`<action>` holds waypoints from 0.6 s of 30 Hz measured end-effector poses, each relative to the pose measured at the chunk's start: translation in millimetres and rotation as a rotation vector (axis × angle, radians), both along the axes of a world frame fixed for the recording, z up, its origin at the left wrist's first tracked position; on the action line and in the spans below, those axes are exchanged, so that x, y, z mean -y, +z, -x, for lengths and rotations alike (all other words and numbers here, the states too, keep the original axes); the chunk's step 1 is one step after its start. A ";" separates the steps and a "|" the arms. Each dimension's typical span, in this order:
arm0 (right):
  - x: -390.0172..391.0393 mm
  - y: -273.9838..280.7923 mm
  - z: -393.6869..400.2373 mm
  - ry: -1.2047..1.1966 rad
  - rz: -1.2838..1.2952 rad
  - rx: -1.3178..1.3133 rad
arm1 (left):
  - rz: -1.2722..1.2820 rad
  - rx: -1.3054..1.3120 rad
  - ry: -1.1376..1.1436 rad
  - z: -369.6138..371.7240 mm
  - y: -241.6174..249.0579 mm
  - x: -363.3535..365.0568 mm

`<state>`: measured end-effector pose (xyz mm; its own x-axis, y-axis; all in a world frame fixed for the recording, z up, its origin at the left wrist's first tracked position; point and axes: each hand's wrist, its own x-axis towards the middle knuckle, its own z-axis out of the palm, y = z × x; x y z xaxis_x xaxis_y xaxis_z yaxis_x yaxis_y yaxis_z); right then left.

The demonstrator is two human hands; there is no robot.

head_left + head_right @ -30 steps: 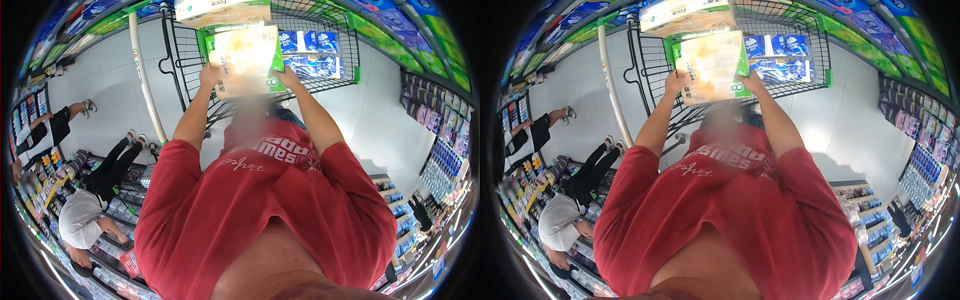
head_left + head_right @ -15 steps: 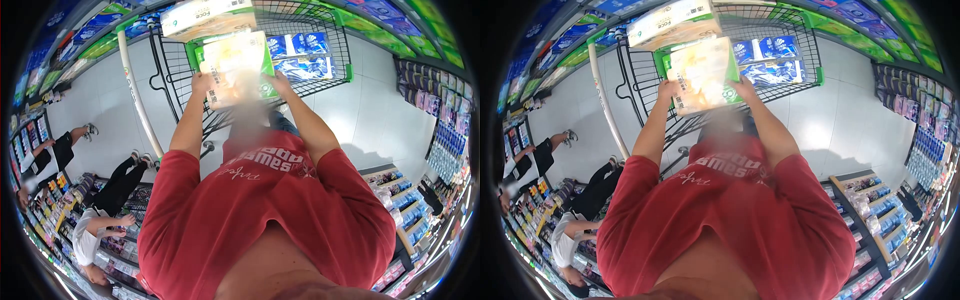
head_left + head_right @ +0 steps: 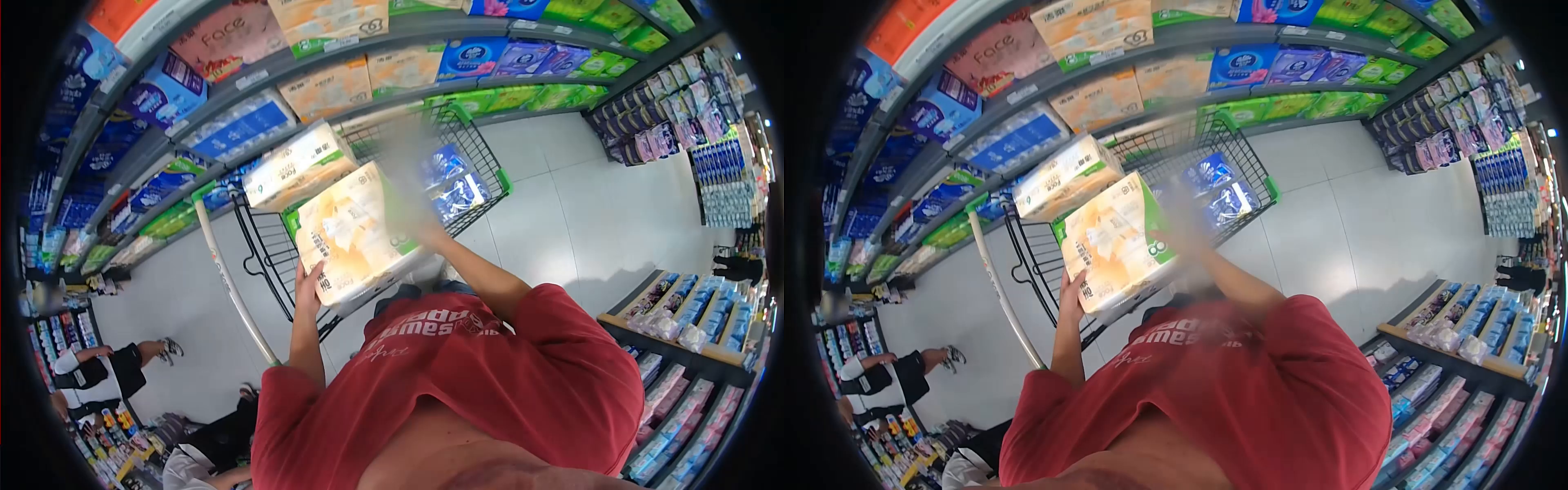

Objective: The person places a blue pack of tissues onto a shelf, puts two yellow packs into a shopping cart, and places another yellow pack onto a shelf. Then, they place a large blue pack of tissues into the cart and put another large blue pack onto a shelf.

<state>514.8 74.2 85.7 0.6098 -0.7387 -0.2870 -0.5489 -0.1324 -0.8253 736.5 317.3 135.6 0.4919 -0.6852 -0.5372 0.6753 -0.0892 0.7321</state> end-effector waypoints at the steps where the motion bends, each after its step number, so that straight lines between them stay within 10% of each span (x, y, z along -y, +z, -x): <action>1: -2.2 26.8 2.3 0.006 -0.029 0.026 | 0.012 0.015 -0.010 1.7 9.3 -0.8; 10: 8.0 99.2 33.5 0.049 -0.280 0.381 | 0.179 0.529 0.045 19.0 158.9 43.3; 14: 43.5 127.5 28.4 -0.057 0.018 0.400 | 0.228 0.745 -0.172 27.6 248.3 88.6; 18: 88.1 245.6 49.7 -0.313 0.153 0.631 | 0.377 1.531 -0.365 46.3 325.2 139.2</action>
